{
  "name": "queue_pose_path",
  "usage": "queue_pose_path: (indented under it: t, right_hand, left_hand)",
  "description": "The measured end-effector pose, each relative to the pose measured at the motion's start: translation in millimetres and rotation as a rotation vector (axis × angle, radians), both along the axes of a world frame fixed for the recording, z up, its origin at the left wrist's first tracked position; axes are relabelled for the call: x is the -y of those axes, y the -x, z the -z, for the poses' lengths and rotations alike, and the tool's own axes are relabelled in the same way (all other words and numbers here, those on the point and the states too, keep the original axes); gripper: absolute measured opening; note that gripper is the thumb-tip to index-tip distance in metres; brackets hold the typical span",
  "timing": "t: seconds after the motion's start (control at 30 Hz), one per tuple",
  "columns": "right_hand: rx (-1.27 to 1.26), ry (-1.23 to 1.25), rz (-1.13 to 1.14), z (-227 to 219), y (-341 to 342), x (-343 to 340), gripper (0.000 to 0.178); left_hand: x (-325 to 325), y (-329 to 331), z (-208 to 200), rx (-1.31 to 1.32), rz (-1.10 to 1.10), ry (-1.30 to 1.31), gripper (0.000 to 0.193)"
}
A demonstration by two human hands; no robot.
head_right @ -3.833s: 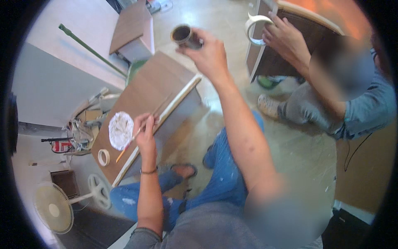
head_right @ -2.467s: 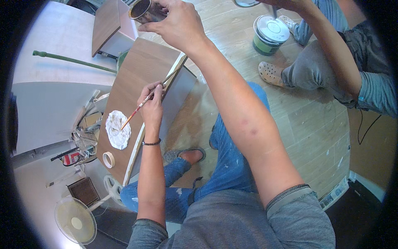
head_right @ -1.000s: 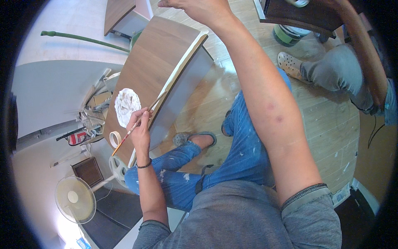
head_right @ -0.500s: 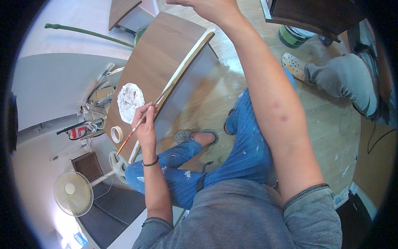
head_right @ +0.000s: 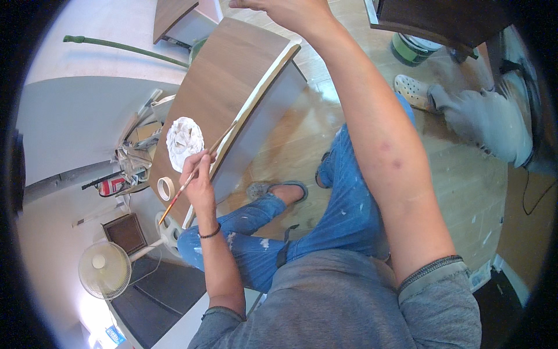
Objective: The person wipes the edge of a wooden furniture piece with a cloth, applies masking tape along the edge, and then uses a paintbrush to apply a finish to the taped area. The person also wipes the surface with a cloth after applying the finish.
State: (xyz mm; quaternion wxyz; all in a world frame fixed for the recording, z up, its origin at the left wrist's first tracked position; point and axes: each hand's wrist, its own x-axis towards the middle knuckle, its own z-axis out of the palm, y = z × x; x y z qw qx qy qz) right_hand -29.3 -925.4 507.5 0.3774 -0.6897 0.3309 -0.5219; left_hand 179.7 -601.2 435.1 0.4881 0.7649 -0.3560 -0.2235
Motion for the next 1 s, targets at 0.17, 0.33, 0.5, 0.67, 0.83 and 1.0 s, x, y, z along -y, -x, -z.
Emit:
queue_pose_path:
  t: [0.17, 0.33, 0.5, 0.67, 0.83, 1.0]
  right_hand:
    - [-0.055, -0.016, 0.025, 0, 2, -1, 0.048]
    - [-0.023, -0.013, 0.011, -1, 5, -2, 0.047]
    - [-0.011, -0.014, 0.001, -3, 2, -1, 0.046]
    - [-0.041, -0.020, -0.010, -3, -1, -7, 0.047]
    - [0.025, 0.032, -0.027, 5, 3, -1, 0.047]
    - [0.002, 0.020, -0.034, -1, 1, -4, 0.048]
  left_hand:
    - [7, 5, 4, 0.039, 0.035, -0.065, 0.016]
    - [-20, -14, 3, 0.051, 0.000, -0.092, 0.016]
    - [-6, -8, 4, -0.006, -0.007, 0.045, 0.014]
    - [5, 0, 7, 0.124, 0.046, -0.104, 0.016]
    - [-33, -22, 12, 0.025, -0.022, -0.081, 0.017]
    - [-32, -17, 5, -0.038, -0.085, 0.058, 0.016]
